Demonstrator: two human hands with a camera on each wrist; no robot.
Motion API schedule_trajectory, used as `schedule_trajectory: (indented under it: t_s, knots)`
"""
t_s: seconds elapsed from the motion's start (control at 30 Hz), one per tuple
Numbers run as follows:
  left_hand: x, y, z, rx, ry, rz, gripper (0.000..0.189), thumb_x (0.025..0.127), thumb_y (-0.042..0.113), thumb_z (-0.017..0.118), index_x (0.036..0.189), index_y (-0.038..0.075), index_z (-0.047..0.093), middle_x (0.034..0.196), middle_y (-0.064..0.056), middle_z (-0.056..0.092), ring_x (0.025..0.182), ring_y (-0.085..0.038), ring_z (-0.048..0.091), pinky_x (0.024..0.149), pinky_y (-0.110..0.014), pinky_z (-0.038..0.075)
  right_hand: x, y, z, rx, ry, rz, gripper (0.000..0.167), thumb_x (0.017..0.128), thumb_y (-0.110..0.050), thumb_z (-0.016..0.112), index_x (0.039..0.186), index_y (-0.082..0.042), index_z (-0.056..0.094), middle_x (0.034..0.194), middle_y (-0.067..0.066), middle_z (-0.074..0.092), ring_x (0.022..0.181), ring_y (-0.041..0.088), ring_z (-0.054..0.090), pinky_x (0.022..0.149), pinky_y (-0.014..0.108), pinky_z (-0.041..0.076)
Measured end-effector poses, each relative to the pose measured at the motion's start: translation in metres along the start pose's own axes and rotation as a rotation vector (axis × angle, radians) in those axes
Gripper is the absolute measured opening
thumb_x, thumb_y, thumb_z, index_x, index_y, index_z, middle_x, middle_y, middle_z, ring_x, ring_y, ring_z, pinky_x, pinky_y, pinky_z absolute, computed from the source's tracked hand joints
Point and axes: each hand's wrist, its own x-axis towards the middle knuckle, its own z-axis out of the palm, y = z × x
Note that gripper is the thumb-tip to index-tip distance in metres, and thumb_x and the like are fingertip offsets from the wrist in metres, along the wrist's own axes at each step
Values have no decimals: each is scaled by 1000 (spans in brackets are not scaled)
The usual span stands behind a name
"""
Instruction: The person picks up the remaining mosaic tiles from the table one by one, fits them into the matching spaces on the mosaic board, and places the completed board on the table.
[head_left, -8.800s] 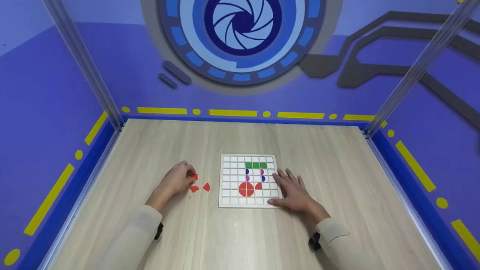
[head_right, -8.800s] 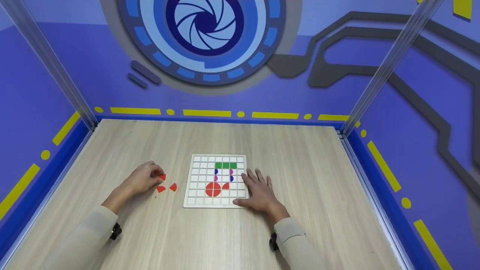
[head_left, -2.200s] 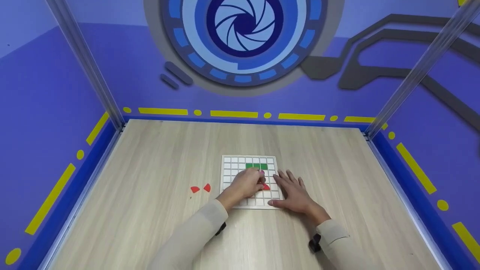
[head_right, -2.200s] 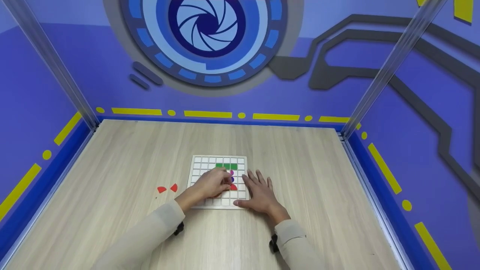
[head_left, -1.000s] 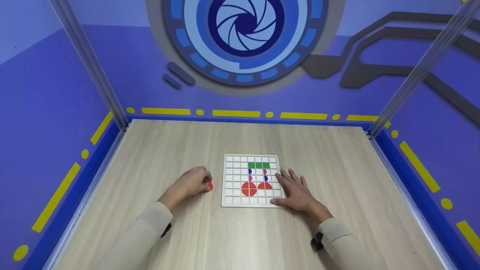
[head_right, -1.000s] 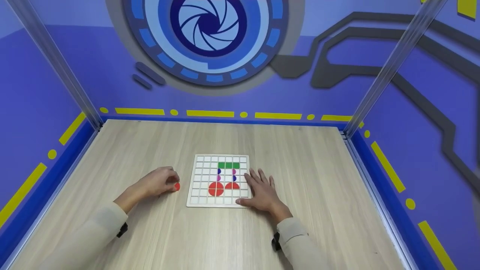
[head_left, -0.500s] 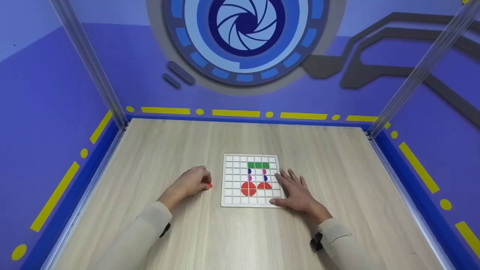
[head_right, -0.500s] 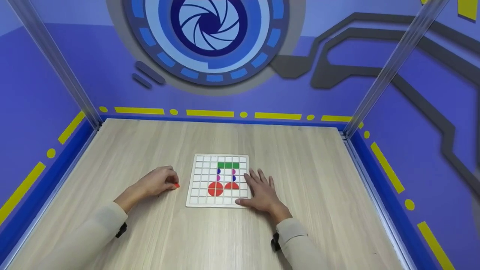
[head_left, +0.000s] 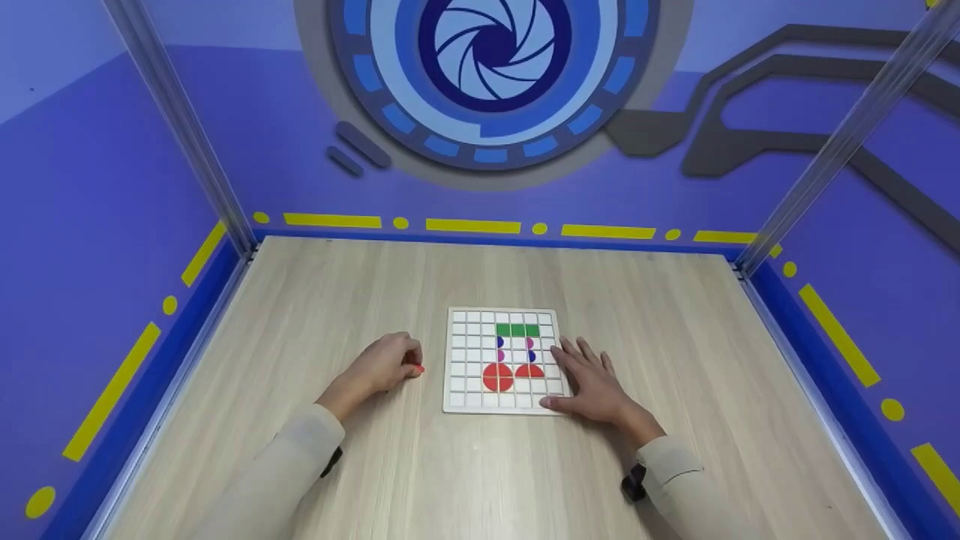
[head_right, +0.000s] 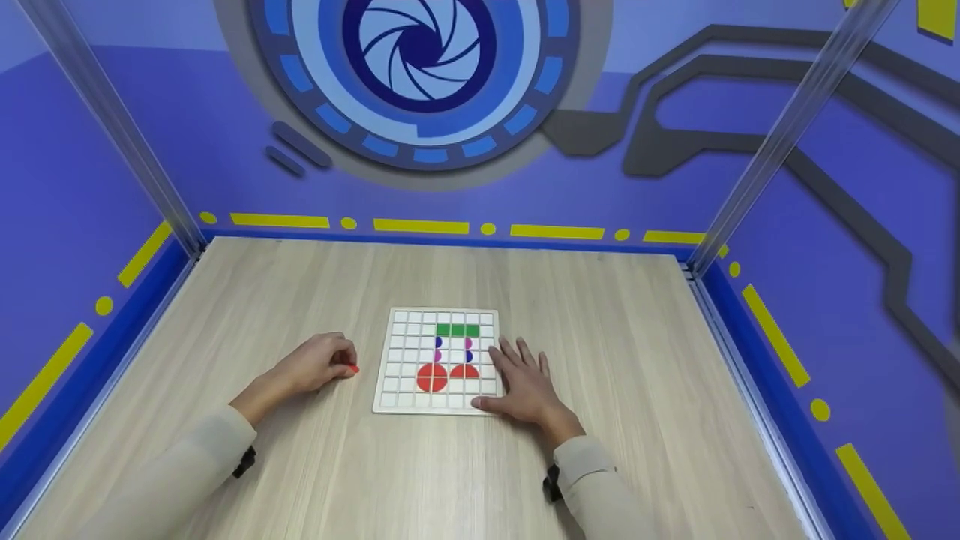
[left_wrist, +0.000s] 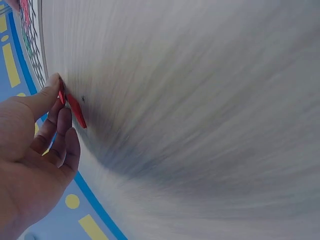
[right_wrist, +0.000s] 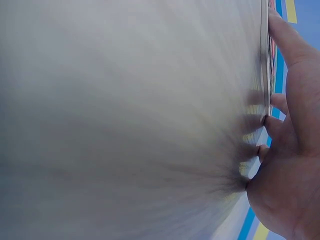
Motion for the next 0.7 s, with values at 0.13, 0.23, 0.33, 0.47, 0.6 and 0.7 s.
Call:
schedule_trajectory:
  t_s: [0.13,0.23,0.33,0.47,0.6,0.7]
  knots:
    - [0,1,0,-15,4,-1,13,95,17,82,91,16,70,89,3,57,83,-14,53,79,-37,49,0,-1,1,-3,-5,15,108,82,-73,76,166,-17,37,175,9,21,162,39,5,123,69,-1]
    - [1,2,0,-34,3,-12,14,96,16,81,89,16,69,88,4,57,81,-14,53,77,-35,49,1,-1,3,-1,-10,19,109,82,-74,75,166,-18,36,176,8,20,163,38,4,123,68,-2]
    - [0,3,-1,-56,-2,-19,13,97,14,79,88,16,69,87,4,58,80,-13,54,76,-34,49,1,-1,3,-1,-9,19,109,81,-74,75,166,-18,36,175,9,20,162,38,4,123,68,-2]
    - [0,6,-2,-95,6,-10,12,100,10,74,90,14,71,88,4,60,81,-13,55,76,-35,50,1,-1,3,-9,-13,27,110,81,-75,75,167,-19,34,176,8,19,163,37,4,124,67,-2]
    - [1,14,-2,-154,28,47,11,101,9,72,91,14,72,91,3,62,83,-13,57,77,-35,50,1,-1,2,-11,-11,29,110,81,-75,75,167,-21,34,176,7,18,163,36,3,124,66,-3]
    - [3,23,0,-187,33,89,8,101,10,73,94,13,70,94,2,62,85,-14,57,77,-34,50,0,0,2,-10,-2,27,110,81,-76,74,167,-21,34,176,7,18,163,37,3,124,67,-2]
